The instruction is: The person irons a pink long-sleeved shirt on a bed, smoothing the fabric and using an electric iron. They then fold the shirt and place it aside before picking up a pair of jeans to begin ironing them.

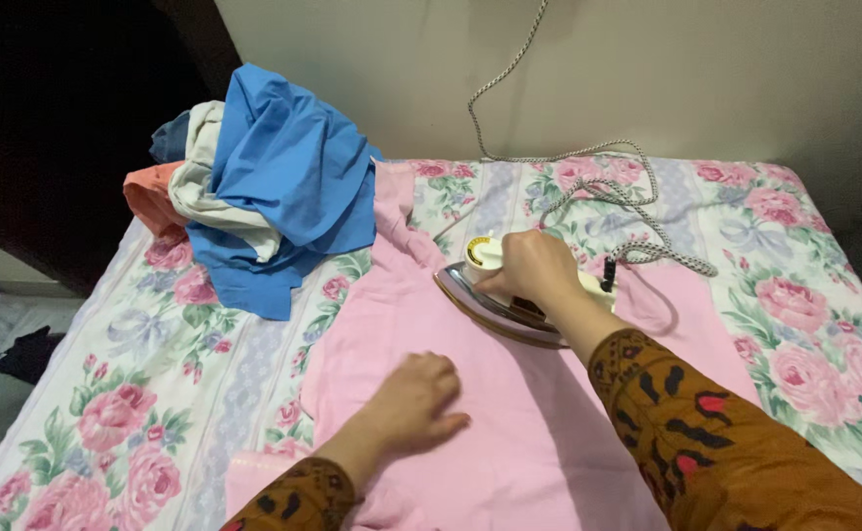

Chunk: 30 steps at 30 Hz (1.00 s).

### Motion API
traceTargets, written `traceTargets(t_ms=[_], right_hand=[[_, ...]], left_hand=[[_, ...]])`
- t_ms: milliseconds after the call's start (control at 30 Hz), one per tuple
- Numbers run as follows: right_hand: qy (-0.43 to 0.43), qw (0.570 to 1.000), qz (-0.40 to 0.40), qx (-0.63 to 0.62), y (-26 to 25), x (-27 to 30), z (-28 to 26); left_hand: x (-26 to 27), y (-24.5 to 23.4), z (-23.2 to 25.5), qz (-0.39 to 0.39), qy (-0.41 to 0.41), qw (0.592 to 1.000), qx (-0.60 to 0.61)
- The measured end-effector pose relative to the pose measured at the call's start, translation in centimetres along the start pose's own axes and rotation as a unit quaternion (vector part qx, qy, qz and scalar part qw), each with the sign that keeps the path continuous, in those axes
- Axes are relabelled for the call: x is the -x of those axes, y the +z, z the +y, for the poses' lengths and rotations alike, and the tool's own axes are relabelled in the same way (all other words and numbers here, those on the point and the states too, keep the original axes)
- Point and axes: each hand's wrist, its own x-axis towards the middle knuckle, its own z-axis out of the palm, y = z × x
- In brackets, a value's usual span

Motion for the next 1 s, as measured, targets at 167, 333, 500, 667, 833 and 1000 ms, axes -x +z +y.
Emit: traceTargets(t_ms=[167,333,500,667,833,1000], right_hand=[[0.009,0.999,-0.038,-0.016,-0.2,-0.1,0.0],[-0.002,0.999,-0.034,-0.018,-0.5,0.5,-0.2],[-0.019,0.994,-0.111,-0.014,-0.8,1.9,-0.2],[-0.048,0.987,-0.156,0.006,-0.4,5.5,0.5],[-0.068,0.983,-0.169,-0.015,-1.1,11.4,1.6],[-0.093,0.969,-0.229,0.02,-1.7,17.2,2.0]], left_hand=[[-1.0,1.1,4.3,-0.097,0.039,0.989,0.103],[-0.4,0.8,6.9,-0.205,0.061,0.973,0.081],[2.1,1.5,5.3,-0.081,-0.008,0.975,0.208],[4.0,0.8,-0.2,0.205,-0.244,0.946,0.058],[5.3,0.0,-4.3,0.367,-0.391,0.844,-0.022],[5.5,0.9,-8.5,0.272,-0.502,0.815,0.1]])
